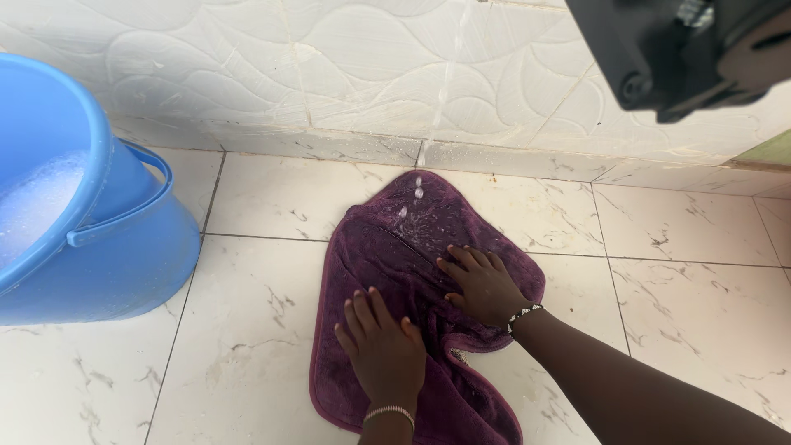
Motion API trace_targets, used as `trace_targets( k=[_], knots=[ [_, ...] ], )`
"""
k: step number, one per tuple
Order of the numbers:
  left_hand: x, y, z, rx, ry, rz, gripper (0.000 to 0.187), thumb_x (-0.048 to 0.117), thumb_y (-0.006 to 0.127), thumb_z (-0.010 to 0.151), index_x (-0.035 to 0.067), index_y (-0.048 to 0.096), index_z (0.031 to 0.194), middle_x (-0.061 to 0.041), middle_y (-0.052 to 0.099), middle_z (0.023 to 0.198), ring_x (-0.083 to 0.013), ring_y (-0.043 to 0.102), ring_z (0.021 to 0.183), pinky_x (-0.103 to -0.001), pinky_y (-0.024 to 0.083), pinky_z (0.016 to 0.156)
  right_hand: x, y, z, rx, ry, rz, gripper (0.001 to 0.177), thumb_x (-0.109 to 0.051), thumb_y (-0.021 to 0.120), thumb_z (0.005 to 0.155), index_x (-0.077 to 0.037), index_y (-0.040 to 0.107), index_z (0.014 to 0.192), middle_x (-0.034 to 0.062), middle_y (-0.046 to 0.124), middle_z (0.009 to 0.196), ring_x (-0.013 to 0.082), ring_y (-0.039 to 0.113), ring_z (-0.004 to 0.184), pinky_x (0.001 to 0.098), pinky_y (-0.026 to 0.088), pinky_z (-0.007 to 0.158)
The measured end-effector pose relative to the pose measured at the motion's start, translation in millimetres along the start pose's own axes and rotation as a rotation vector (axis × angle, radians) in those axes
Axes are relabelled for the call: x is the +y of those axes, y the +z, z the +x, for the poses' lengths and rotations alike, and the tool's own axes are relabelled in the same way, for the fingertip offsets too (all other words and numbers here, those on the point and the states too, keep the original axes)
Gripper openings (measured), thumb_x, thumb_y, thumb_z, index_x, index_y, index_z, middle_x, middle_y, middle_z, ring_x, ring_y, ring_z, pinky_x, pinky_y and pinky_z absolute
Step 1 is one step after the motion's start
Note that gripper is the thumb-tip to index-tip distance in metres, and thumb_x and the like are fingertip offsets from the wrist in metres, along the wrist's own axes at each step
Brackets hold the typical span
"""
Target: The person fills a blue bucket with water from a tap, places a purple rug on the floor under the running water, and scrubs it by hand before wringing and folding it.
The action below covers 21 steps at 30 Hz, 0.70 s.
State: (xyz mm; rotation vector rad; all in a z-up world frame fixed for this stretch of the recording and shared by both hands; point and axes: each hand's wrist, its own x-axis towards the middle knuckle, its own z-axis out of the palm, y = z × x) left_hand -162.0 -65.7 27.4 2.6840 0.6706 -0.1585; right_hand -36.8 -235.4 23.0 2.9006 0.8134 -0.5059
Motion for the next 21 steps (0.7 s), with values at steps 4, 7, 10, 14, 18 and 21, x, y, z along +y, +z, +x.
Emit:
trace_targets(
  k=[4,7,10,14,18,21],
  knots=[
    [-29,27,-47,0.171,-0.064,0.037,0.082,0.050,0.048,0.090,0.003,0.032,0.155,-0.017,0.028,0.160,-0.0303,0.020,0.150,-0.059,0.015,0.119,13,5,1,-0.044,0.048,-0.026,0.071,-0.056,0.058,0.092,-0.035,0.033,0.154,0.0005,0.021,0.165,0.0264,0.022,0.152,0.0602,0.021,0.117],
    [-49,32,11,0.030,-0.027,0.134,0.080,0.049,0.043,0.094,0.002,0.026,0.157,-0.016,0.020,0.168,-0.0300,0.014,0.153,-0.055,0.012,0.121,40,8,-4,-0.060,0.163,-0.020,0.068,-0.058,0.056,0.093,-0.037,0.033,0.154,-0.0036,0.022,0.167,0.0227,0.023,0.153,0.0611,0.022,0.119],
    [-54,11,119,-0.128,0.123,0.243,0.075,0.035,0.045,0.095,0.007,0.019,0.159,-0.012,0.006,0.170,-0.0293,0.003,0.157,-0.054,0.004,0.123,74,14,-22,-0.103,0.336,0.023,0.072,-0.061,0.056,0.092,-0.037,0.033,0.155,-0.0042,0.022,0.168,0.0202,0.028,0.153,0.0590,0.025,0.119],
    [-39,-29,209,0.004,0.348,0.321,0.069,0.016,0.050,0.091,0.011,0.030,0.157,-0.011,0.015,0.170,-0.0292,0.014,0.155,-0.053,0.015,0.122,113,28,-56,-0.234,0.608,-0.018,0.082,-0.063,0.059,0.090,-0.031,0.029,0.159,0.0012,0.025,0.167,0.0269,0.039,0.147,0.0562,0.034,0.115],
    [-34,-37,178,-0.025,0.338,0.117,0.066,0.023,0.053,0.092,0.011,0.038,0.155,-0.011,0.029,0.166,-0.0283,0.027,0.155,-0.050,0.023,0.125,123,15,-49,-0.523,0.707,-0.095,0.062,-0.047,0.060,0.095,-0.021,0.052,0.151,0.0089,0.056,0.154,0.0304,0.060,0.136,0.0488,0.049,0.109],
    [-27,-10,112,-0.003,0.237,0.010,0.068,0.035,0.053,0.095,0.010,0.033,0.155,-0.015,0.025,0.163,-0.0328,0.023,0.151,-0.054,0.019,0.120,98,-13,-32,-0.460,0.606,-0.024,0.052,-0.045,0.056,0.098,-0.024,0.059,0.144,0.0064,0.056,0.154,0.0281,0.058,0.138,0.0495,0.050,0.111]
  ],
)
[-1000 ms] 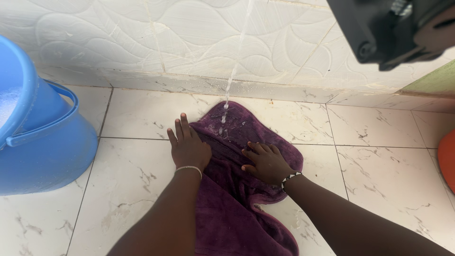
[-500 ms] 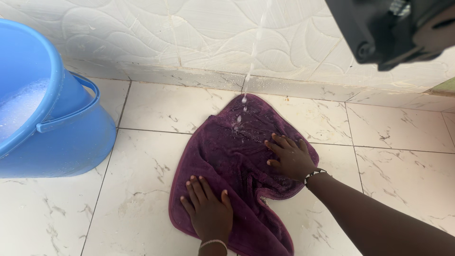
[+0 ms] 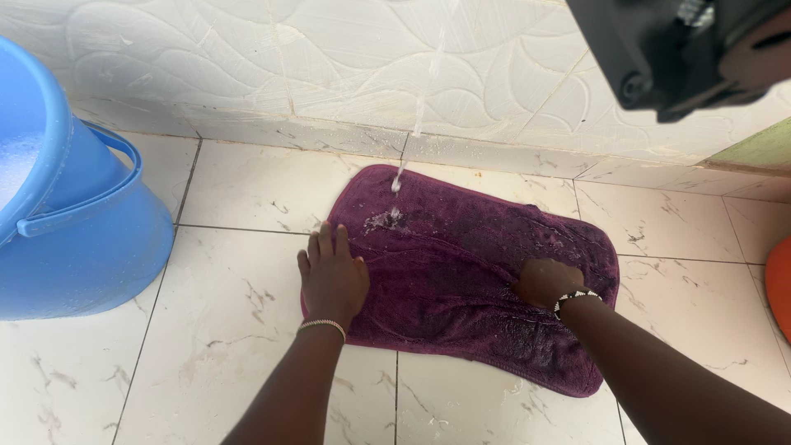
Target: The person fills a blue bucket with water from a tap, places a purple rug on the floor under the running water, and scrubs it by hand before wringing and folding it.
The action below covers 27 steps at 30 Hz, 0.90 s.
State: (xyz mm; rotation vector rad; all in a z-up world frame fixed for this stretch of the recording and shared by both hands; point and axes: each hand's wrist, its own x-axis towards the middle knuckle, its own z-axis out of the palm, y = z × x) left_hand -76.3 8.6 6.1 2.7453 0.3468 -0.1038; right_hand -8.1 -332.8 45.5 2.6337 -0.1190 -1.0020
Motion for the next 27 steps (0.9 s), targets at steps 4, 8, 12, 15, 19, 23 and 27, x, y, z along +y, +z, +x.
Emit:
trace_targets(
  k=[4,8,12,15,19,23,27],
  knots=[
    [11,31,-64,-0.008,-0.030,0.088,0.074,0.045,0.050,0.094,0.010,0.028,0.156,-0.016,0.020,0.164,-0.0322,0.016,0.153,-0.055,0.011,0.122,-66,-12,-29,0.249,-0.361,0.111,0.069,-0.045,0.062,0.094,-0.024,0.037,0.155,0.0057,0.034,0.160,0.0273,0.035,0.149,0.0521,0.038,0.116],
    [4,42,-59,0.015,-0.032,0.109,0.073,0.050,0.042,0.096,0.010,0.029,0.155,-0.015,0.019,0.165,-0.0306,0.015,0.152,-0.054,0.011,0.121,-117,-5,-61,0.319,-0.591,0.104,0.072,-0.040,0.066,0.092,-0.025,0.035,0.155,0.0056,0.025,0.164,0.0308,0.024,0.151,0.0522,0.026,0.121],
    [-19,32,15,-0.129,0.037,0.037,0.066,0.050,0.035,0.102,0.014,0.031,0.156,-0.012,0.018,0.168,-0.0294,0.013,0.156,-0.050,0.011,0.124,-149,11,-86,0.248,-0.661,0.158,0.073,-0.038,0.068,0.090,-0.020,0.035,0.153,0.0097,0.019,0.165,0.0331,0.019,0.151,0.0522,0.023,0.120],
    [-34,19,66,-0.201,0.144,0.042,0.065,0.048,0.036,0.101,0.015,0.033,0.157,-0.011,0.019,0.168,-0.0295,0.013,0.156,-0.049,0.013,0.124,-155,23,-90,0.360,-0.665,0.237,0.068,-0.038,0.065,0.092,-0.018,0.041,0.151,0.0106,0.025,0.165,0.0327,0.022,0.153,0.0517,0.024,0.122],
    [-28,11,76,-0.210,0.170,0.076,0.075,0.040,0.051,0.091,0.008,0.030,0.156,-0.010,0.021,0.165,-0.0295,0.015,0.153,-0.048,0.015,0.121,-159,42,-97,0.286,-0.629,0.137,0.066,-0.053,0.056,0.098,-0.020,0.039,0.152,0.0102,0.018,0.168,0.0352,0.015,0.154,0.0565,0.019,0.122],
    [-1,18,-1,-0.055,-0.020,-0.006,0.067,0.030,0.054,0.093,0.006,0.039,0.153,-0.013,0.033,0.162,-0.0306,0.025,0.153,-0.049,0.018,0.125,-171,34,-70,0.289,-0.476,0.143,0.075,-0.063,0.047,0.097,-0.024,0.028,0.158,0.0085,0.010,0.169,0.0362,0.010,0.154,0.0586,0.016,0.120],
    [21,33,-45,-0.046,-0.023,-0.045,0.069,0.032,0.052,0.092,0.006,0.036,0.154,-0.015,0.031,0.160,-0.0303,0.019,0.152,-0.055,0.012,0.122,-165,-13,-16,0.207,-0.367,0.201,0.080,-0.066,0.049,0.094,-0.028,0.026,0.161,0.0053,0.012,0.171,0.0359,0.013,0.156,0.0620,0.016,0.122]
  ],
)
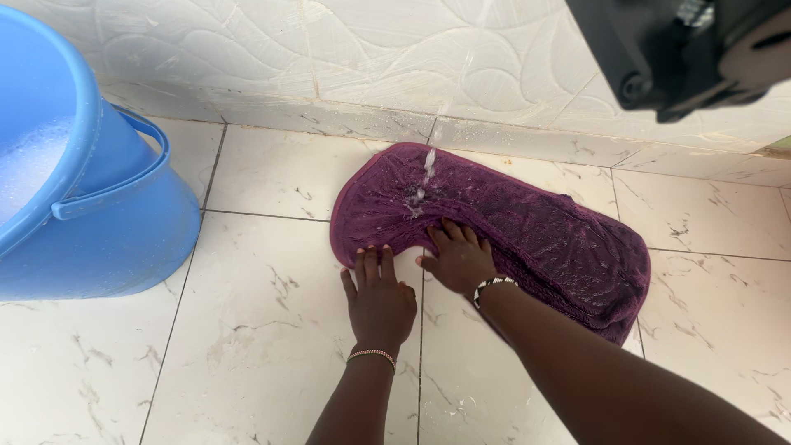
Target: The person fills a blue bucket with water from a tap, places a purple rug on the floor under the running water, and scrubs it by hand before wringing and folding it.
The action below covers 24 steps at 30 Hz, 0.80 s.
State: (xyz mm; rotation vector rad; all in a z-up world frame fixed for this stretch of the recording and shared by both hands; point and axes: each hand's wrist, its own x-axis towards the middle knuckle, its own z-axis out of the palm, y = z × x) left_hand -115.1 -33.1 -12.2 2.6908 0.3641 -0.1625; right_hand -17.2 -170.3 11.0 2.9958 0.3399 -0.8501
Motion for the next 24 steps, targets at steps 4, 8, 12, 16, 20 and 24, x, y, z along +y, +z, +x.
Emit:
trace_targets(
  k=[4,8,12,16,20,24],
  knots=[
    [1,9,15,-0.017,0.121,0.053,0.068,0.037,0.049,0.093,0.012,0.034,0.155,-0.012,0.026,0.162,-0.0289,0.013,0.153,-0.057,0.006,0.121,21,-15,1,-0.072,0.071,0.001,0.078,-0.063,0.052,0.093,-0.034,0.026,0.160,-0.0015,0.009,0.172,0.0295,0.010,0.159,0.0670,0.017,0.121],
    [4,1,52,-0.194,0.212,0.052,0.067,0.038,0.049,0.094,0.015,0.034,0.156,-0.007,0.024,0.165,-0.0267,0.011,0.155,-0.054,0.007,0.123,30,15,-52,0.020,0.116,-0.006,0.085,-0.060,0.059,0.091,-0.032,0.021,0.161,0.0015,0.006,0.171,0.0293,0.010,0.156,0.0644,0.020,0.119],
    [5,-6,72,-0.286,0.340,0.023,0.066,0.037,0.052,0.095,0.015,0.036,0.155,-0.006,0.026,0.165,-0.0259,0.012,0.155,-0.052,0.008,0.125,22,50,-89,0.128,0.123,-0.040,0.075,-0.052,0.056,0.095,-0.029,0.025,0.159,0.0049,0.012,0.169,0.0306,0.015,0.154,0.0626,0.022,0.118],
    [7,-9,78,-0.369,0.480,0.055,0.064,0.032,0.056,0.094,0.018,0.039,0.154,-0.003,0.029,0.164,-0.0249,0.016,0.155,-0.049,0.009,0.126,4,80,-117,0.182,0.156,-0.027,0.072,-0.051,0.051,0.097,-0.024,0.026,0.159,0.0100,0.018,0.168,0.0339,0.019,0.151,0.0642,0.023,0.115],
    [6,-16,72,-0.386,0.560,0.103,0.060,0.029,0.057,0.094,0.020,0.044,0.152,0.000,0.033,0.164,-0.0227,0.019,0.156,-0.048,0.011,0.128,-13,92,-134,0.215,0.173,-0.002,0.077,-0.055,0.053,0.096,-0.019,0.029,0.159,0.0137,0.021,0.168,0.0366,0.020,0.152,0.0657,0.021,0.113],
    [-1,-25,54,-0.367,0.377,0.125,0.065,0.026,0.059,0.092,0.025,0.040,0.154,0.002,0.028,0.165,-0.0196,0.016,0.156,-0.052,0.008,0.127,-20,80,-125,0.139,0.223,0.036,0.072,-0.051,0.057,0.095,-0.019,0.031,0.155,0.0110,0.021,0.165,0.0335,0.019,0.152,0.0644,0.018,0.118]
  ],
)
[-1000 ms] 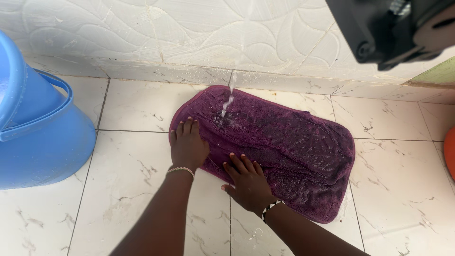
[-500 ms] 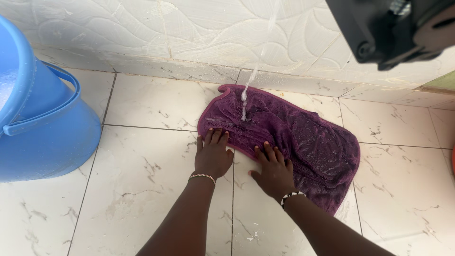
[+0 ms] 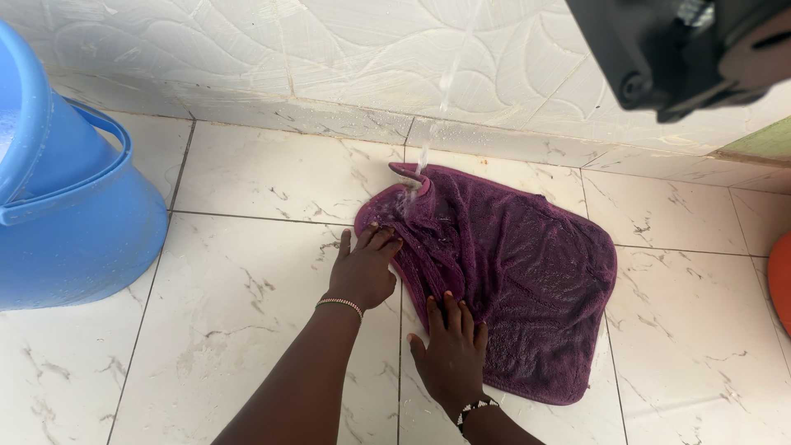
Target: The person fills a blue bucket with water from a tap, places a purple rug on the floor under the running water, and scrubs it by hand before wringing and folding it.
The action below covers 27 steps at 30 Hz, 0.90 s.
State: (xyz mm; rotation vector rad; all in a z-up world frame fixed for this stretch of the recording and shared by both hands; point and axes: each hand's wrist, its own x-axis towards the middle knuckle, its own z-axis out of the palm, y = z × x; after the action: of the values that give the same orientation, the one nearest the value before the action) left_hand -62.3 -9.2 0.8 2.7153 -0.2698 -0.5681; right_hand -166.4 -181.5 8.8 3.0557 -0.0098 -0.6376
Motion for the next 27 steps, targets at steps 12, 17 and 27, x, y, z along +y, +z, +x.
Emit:
trace_targets(
  k=[12,17,27],
  knots=[
    [-82,-37,34,0.038,-0.148,0.077,0.073,0.027,0.058,0.091,0.024,0.029,0.158,0.003,0.021,0.167,-0.0207,0.014,0.155,-0.052,0.014,0.124,-4,-66,117,-0.163,-0.281,0.095,0.076,-0.047,0.066,0.089,-0.030,0.034,0.156,0.0021,0.009,0.171,0.0260,0.008,0.158,0.0697,0.018,0.118],
    [-81,-30,26,0.140,-0.069,0.054,0.068,0.028,0.059,0.090,0.017,0.041,0.155,-0.005,0.032,0.165,-0.0255,0.026,0.153,-0.051,0.020,0.125,23,-68,123,-0.085,-0.294,0.041,0.074,-0.045,0.067,0.089,-0.028,0.038,0.155,0.0055,0.012,0.170,0.0281,0.011,0.157,0.0636,0.019,0.121],
    [-1,9,7,0.094,-0.037,0.000,0.067,0.036,0.060,0.090,0.025,0.040,0.152,-0.017,0.014,0.165,-0.0397,0.006,0.154,-0.055,0.010,0.124,73,4,28,0.225,-0.082,0.138,0.042,-0.020,0.059,0.089,-0.022,0.063,0.131,0.0031,0.062,0.114,0.0211,0.062,0.110,0.0422,0.049,0.099]
  ],
)
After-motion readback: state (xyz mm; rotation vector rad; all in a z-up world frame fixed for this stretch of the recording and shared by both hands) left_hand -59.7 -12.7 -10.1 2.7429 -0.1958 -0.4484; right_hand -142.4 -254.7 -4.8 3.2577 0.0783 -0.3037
